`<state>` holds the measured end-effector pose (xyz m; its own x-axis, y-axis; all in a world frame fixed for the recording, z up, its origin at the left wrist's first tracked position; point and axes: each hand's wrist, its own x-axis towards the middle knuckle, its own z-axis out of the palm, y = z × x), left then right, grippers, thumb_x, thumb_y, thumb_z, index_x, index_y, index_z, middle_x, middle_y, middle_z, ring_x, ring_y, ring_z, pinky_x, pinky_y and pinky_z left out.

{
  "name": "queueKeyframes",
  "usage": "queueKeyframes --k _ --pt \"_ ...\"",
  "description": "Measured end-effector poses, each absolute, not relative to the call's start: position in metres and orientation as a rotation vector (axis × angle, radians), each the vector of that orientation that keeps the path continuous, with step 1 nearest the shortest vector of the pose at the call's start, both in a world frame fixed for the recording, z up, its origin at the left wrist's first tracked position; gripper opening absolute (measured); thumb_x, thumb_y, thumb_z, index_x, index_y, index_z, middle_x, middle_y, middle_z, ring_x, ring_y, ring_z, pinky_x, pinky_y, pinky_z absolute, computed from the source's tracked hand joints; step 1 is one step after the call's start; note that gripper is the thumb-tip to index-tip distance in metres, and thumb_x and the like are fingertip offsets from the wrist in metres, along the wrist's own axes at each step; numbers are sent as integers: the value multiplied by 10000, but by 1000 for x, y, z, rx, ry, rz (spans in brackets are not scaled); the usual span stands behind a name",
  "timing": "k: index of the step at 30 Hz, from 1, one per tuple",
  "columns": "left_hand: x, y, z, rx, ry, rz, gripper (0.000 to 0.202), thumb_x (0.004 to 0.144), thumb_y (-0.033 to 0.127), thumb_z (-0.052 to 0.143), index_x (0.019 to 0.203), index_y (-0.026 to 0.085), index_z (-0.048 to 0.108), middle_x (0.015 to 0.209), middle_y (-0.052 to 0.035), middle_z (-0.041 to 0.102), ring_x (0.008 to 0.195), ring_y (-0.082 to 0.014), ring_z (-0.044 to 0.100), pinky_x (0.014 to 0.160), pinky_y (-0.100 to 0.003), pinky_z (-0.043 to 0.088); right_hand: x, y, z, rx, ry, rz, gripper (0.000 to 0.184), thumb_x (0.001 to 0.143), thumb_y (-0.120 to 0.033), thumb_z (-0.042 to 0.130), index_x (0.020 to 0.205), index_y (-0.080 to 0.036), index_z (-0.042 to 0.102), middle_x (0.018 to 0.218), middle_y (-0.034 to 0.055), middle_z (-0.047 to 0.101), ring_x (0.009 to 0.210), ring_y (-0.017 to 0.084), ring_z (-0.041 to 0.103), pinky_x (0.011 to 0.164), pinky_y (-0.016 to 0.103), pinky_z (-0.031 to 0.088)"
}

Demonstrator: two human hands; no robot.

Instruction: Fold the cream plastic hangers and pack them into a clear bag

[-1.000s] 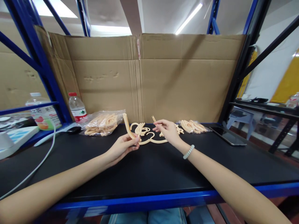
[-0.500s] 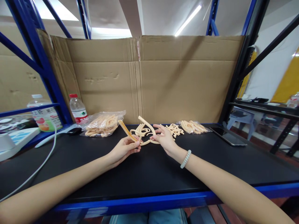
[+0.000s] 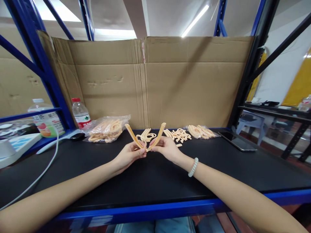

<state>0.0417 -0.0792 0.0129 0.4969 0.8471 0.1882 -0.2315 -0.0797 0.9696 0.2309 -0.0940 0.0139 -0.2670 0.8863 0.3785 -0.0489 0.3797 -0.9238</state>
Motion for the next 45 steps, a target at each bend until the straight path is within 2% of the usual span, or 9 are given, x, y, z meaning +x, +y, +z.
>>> queueKeyframes --k 6,13,19,25,32,35,37,42,45 --pt "42 -83 17 1455 610 964 294 619 300 805 745 123 607 762 -19 591 719 -126 569 699 -262 508 230 -99 18 -779 -1648 1078 197 664 -253 751 794 -160 635 806 27 682 788 185 664 830 372 522" --pt "45 -89 16 1494 660 1023 250 589 271 784 698 129 610 707 -25 616 686 -147 588 655 -270 512 226 -99 12 -746 -1628 1124 188 620 -211 746 769 -168 638 770 22 691 787 207 678 843 386 520" --pt "50 -95 10 1362 765 1218 261 539 228 780 669 139 571 679 -3 614 638 -140 593 621 -269 527 213 -104 9 -774 -1594 992 191 647 -277 751 778 -168 665 779 35 698 786 222 677 821 400 533" --pt "51 -100 12 1284 837 1283 272 547 245 792 689 123 594 667 -19 636 596 -125 592 628 -263 530 206 -103 7 -767 -1513 962 241 637 -308 772 794 -161 663 797 47 695 784 220 668 797 385 539" --pt "51 -95 17 1236 824 1193 332 537 276 845 723 111 624 734 -46 647 646 -137 614 642 -268 541 217 -97 13 -791 -1449 1079 290 604 -296 793 817 -164 647 802 29 666 741 167 636 678 292 527" --pt "47 -88 21 1247 832 1120 325 548 261 851 727 105 630 712 -35 631 611 -109 593 620 -240 538 241 -90 23 -783 -1437 1154 288 601 -282 800 807 -167 635 714 -10 624 615 108 589 583 230 490" --pt "43 -81 24 1223 830 1117 301 561 234 848 719 102 628 701 -30 626 603 -95 586 619 -219 534 263 -86 32 -840 -1553 1134 257 617 -285 792 758 -156 619 653 -21 602 536 88 556 540 221 470" --pt "24 -57 35 1206 829 983 234 576 146 829 704 96 640 666 -40 628 600 -95 599 637 -203 529 303 -82 52 -1021 -1978 949 218 664 -312 746 750 -146 633 709 17 638 581 122 592 554 249 489" --pt "9 -43 43 1338 818 854 240 565 173 835 719 106 664 699 -55 651 644 -114 622 659 -207 520 309 -81 54 -1076 -2172 783 152 681 -276 722 748 -159 653 724 19 646 629 133 599 564 239 473"
